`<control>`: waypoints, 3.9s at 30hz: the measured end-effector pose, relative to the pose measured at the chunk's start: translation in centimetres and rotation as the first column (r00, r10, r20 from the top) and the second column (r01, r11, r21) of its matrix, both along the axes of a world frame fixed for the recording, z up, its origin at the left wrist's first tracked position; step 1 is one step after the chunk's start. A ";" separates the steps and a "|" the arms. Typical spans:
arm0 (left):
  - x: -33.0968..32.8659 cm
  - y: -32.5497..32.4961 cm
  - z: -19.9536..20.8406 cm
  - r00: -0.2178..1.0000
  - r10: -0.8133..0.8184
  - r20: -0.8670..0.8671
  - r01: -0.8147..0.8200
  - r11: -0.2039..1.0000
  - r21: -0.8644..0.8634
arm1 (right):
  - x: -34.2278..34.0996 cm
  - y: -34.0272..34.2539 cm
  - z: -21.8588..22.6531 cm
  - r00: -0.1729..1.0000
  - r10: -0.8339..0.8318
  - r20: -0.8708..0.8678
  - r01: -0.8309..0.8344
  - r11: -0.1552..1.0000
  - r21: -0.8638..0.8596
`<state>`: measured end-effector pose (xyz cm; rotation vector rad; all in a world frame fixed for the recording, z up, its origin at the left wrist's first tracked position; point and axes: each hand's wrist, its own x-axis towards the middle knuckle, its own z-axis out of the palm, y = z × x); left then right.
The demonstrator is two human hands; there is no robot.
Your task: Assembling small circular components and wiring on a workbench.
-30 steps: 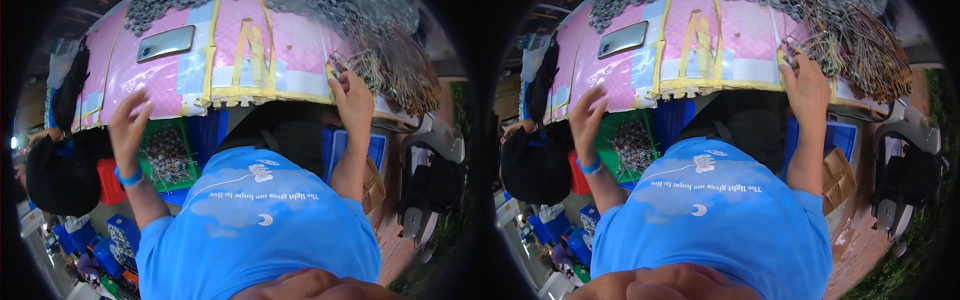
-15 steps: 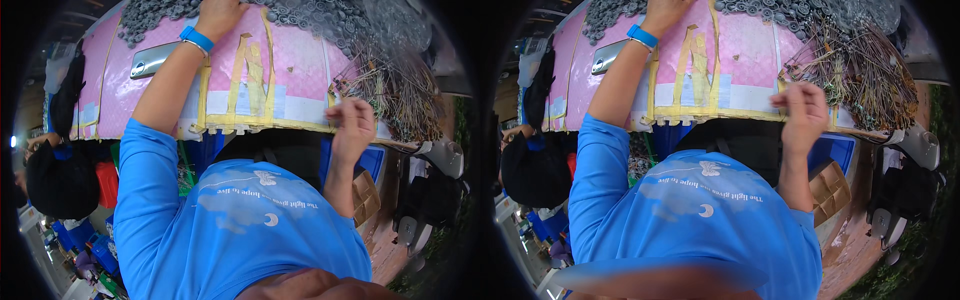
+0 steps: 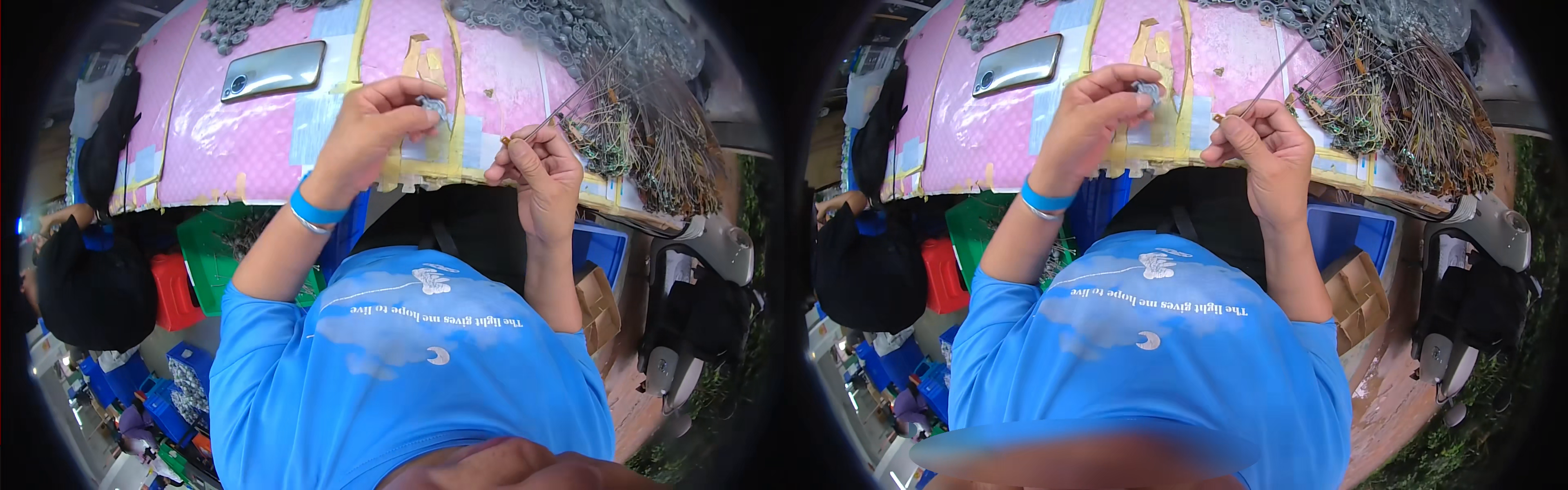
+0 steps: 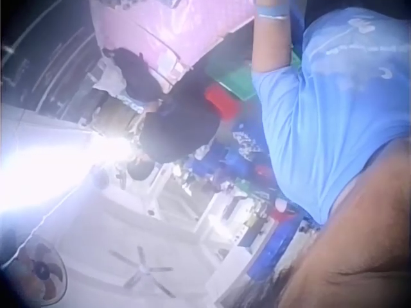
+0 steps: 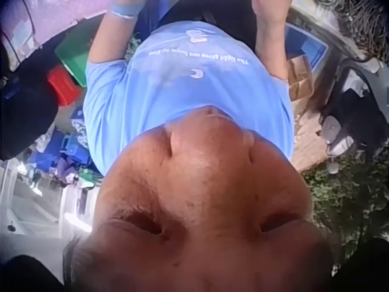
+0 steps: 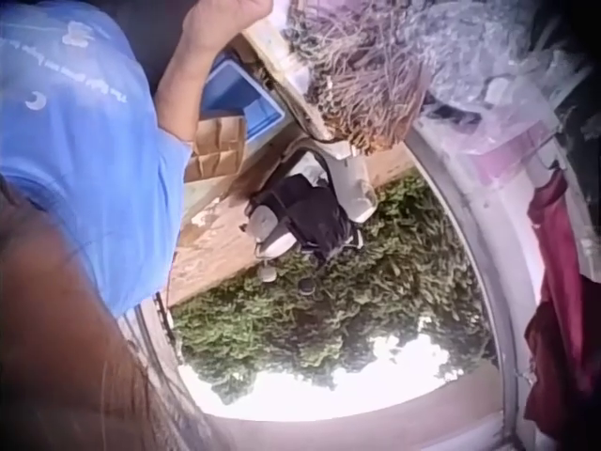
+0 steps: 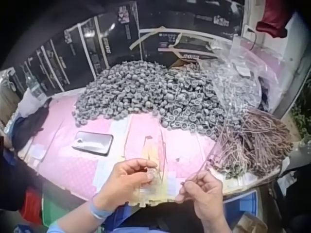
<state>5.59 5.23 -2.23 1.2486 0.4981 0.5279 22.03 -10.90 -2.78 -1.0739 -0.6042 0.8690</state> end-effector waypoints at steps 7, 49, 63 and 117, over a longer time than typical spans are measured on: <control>-0.5 -3.7 1.5 0.996 -0.033 0.088 0.042 0.995 -0.096 | -2.2 -1.0 1.4 0.963 0.254 -0.093 -0.250 0.967 0.057; -1.6 -7.4 1.1 0.982 -0.044 0.181 0.054 0.997 -0.049 | -3.1 0.6 -0.1 0.974 0.143 -0.175 -0.138 0.990 0.041; -0.8 -3.4 0.0 0.999 0.004 0.053 0.000 0.998 -0.063 | 6.0 7.5 1.4 0.405 -0.025 0.914 0.321 0.940 -0.117; -2.7 -6.5 1.0 0.989 0.150 0.003 -0.128 0.831 0.542 | -4.4 -1.5 4.5 0.856 0.163 0.490 -0.041 0.967 -0.250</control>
